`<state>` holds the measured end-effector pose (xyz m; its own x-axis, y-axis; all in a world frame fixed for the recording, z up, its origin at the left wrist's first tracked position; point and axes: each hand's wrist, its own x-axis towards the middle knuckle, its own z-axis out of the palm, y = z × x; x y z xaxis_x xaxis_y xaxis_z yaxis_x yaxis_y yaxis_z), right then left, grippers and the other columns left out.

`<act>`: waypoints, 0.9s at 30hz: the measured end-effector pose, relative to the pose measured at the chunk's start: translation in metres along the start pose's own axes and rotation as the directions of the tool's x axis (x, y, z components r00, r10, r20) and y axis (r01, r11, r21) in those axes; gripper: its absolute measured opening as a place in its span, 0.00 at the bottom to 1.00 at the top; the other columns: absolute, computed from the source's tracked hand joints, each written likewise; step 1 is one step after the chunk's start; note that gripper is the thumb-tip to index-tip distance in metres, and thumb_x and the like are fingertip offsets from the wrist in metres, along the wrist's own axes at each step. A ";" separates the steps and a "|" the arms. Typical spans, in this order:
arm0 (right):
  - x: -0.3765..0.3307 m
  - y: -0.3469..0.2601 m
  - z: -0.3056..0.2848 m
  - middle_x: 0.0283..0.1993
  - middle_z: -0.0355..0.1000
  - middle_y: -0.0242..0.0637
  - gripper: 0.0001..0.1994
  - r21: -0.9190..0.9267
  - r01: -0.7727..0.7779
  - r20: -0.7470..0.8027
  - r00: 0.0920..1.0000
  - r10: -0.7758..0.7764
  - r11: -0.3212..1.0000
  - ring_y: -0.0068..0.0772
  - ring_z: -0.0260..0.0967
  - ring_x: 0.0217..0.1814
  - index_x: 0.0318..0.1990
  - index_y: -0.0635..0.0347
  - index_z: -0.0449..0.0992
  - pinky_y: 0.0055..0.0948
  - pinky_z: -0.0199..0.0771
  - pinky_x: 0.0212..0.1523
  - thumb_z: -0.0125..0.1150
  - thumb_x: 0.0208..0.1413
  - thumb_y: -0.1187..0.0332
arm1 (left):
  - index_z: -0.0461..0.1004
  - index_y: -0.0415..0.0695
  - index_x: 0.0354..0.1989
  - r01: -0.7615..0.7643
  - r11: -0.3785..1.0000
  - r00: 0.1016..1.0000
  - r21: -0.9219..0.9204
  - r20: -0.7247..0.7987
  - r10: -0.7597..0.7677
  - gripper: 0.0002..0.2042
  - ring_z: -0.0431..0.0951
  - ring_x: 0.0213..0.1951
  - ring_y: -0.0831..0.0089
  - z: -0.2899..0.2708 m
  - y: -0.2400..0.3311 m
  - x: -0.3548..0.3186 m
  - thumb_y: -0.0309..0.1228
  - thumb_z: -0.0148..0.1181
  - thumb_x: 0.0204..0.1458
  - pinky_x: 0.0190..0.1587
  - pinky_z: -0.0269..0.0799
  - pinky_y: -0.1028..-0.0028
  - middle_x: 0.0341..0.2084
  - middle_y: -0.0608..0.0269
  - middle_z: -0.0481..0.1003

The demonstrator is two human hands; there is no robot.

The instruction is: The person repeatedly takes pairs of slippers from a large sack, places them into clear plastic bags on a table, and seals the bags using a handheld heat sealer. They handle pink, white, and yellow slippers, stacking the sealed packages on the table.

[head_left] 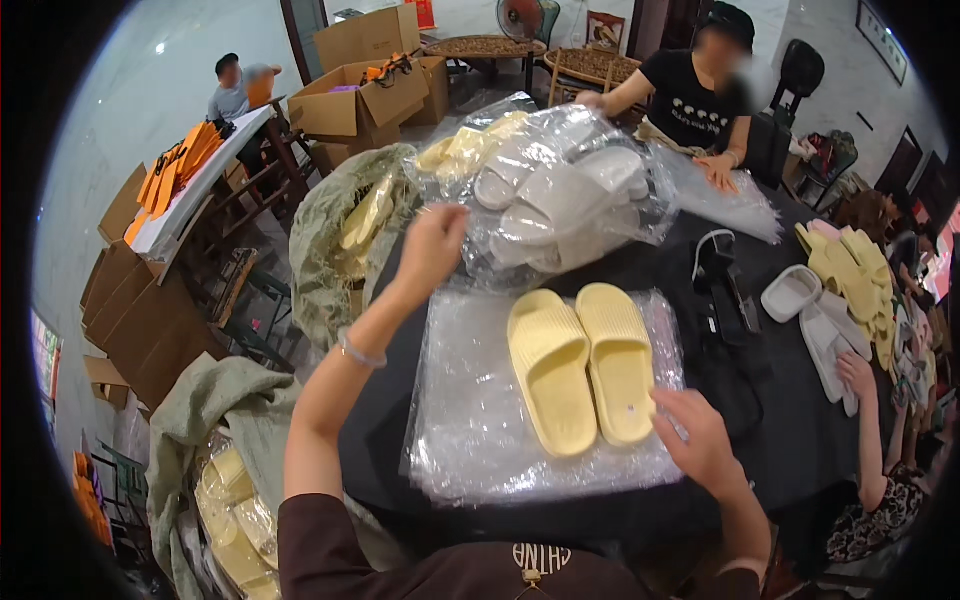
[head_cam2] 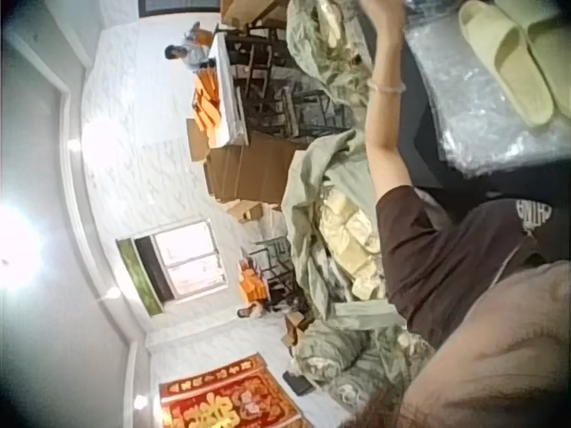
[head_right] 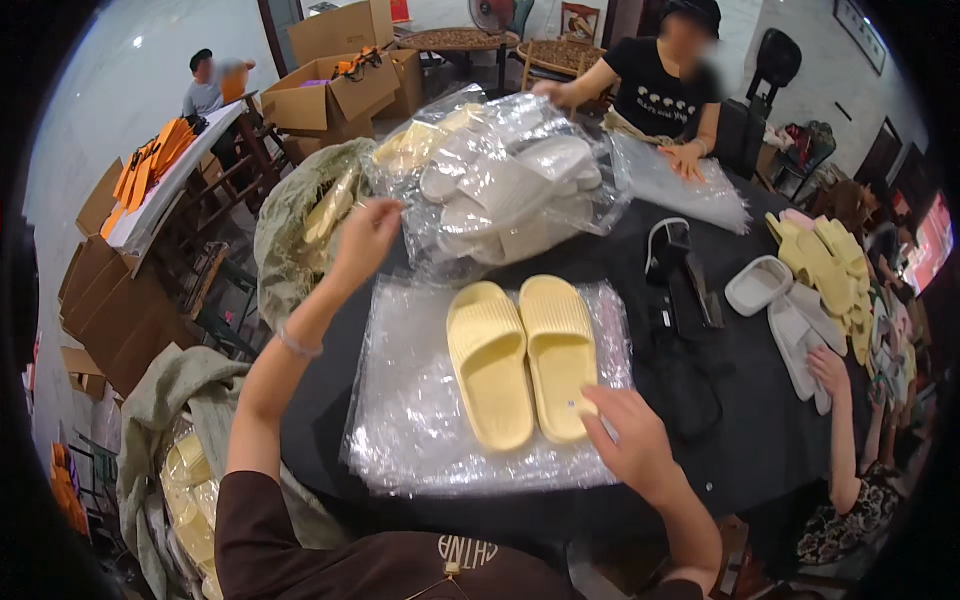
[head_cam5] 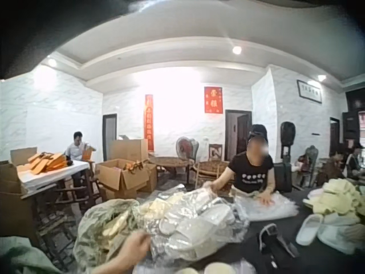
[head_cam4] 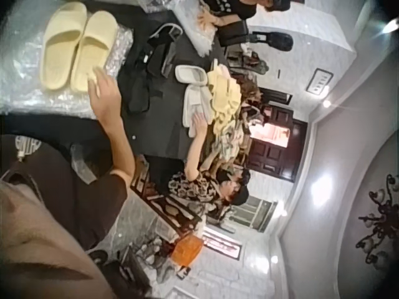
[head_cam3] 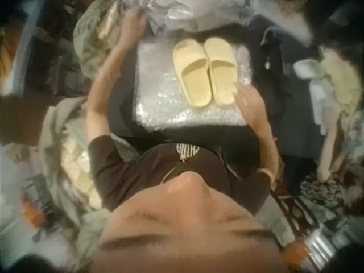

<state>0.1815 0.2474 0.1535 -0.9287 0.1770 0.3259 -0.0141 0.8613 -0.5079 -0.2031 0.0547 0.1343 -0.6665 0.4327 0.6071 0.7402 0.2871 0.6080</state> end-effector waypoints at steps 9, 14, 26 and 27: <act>0.079 0.012 0.091 0.53 0.63 0.57 0.36 -0.285 -0.299 0.169 0.920 0.355 0.911 0.54 0.57 0.58 0.51 0.71 0.68 0.44 0.56 0.59 0.54 0.51 0.41 | 0.61 0.32 0.57 -0.205 0.722 0.809 0.661 0.530 -0.255 0.25 0.51 0.65 0.49 0.021 0.084 -0.163 0.39 0.46 0.58 0.65 0.46 0.53 0.61 0.42 0.57; 0.075 0.035 0.145 0.48 0.68 0.53 0.28 -0.355 -0.285 -0.152 0.957 0.245 0.890 0.53 0.60 0.55 0.42 0.68 0.75 0.49 0.58 0.54 0.57 0.49 0.46 | 0.57 0.37 0.62 -0.080 0.828 0.934 0.555 0.332 -0.132 0.29 0.47 0.67 0.49 0.042 0.037 -0.207 0.46 0.42 0.58 0.66 0.43 0.52 0.63 0.45 0.55; 0.080 -0.038 0.154 0.30 0.72 0.52 0.12 0.090 -0.045 -0.130 0.990 0.057 0.995 0.52 0.69 0.34 0.27 0.69 0.77 0.45 0.67 0.38 0.58 0.46 0.65 | 0.62 0.42 0.59 0.005 0.999 0.998 0.053 0.061 -0.008 0.22 0.63 0.61 0.58 0.052 -0.044 -0.190 0.31 0.51 0.55 0.61 0.58 0.61 0.59 0.51 0.63; 0.080 -0.053 0.167 0.31 0.72 0.50 0.12 0.073 -0.060 -0.040 0.997 0.063 0.996 0.51 0.69 0.34 0.29 0.69 0.77 0.45 0.68 0.38 0.58 0.46 0.66 | 0.60 0.43 0.61 -0.193 0.926 0.981 0.325 0.085 0.175 0.24 0.61 0.62 0.60 0.055 -0.043 -0.190 0.34 0.50 0.55 0.62 0.57 0.58 0.61 0.50 0.60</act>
<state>0.0458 0.1363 0.0731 -0.9122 0.2494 0.3250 0.0144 0.8123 -0.5830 -0.1037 0.0071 -0.0353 -0.5166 0.5474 0.6584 0.8430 0.4599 0.2791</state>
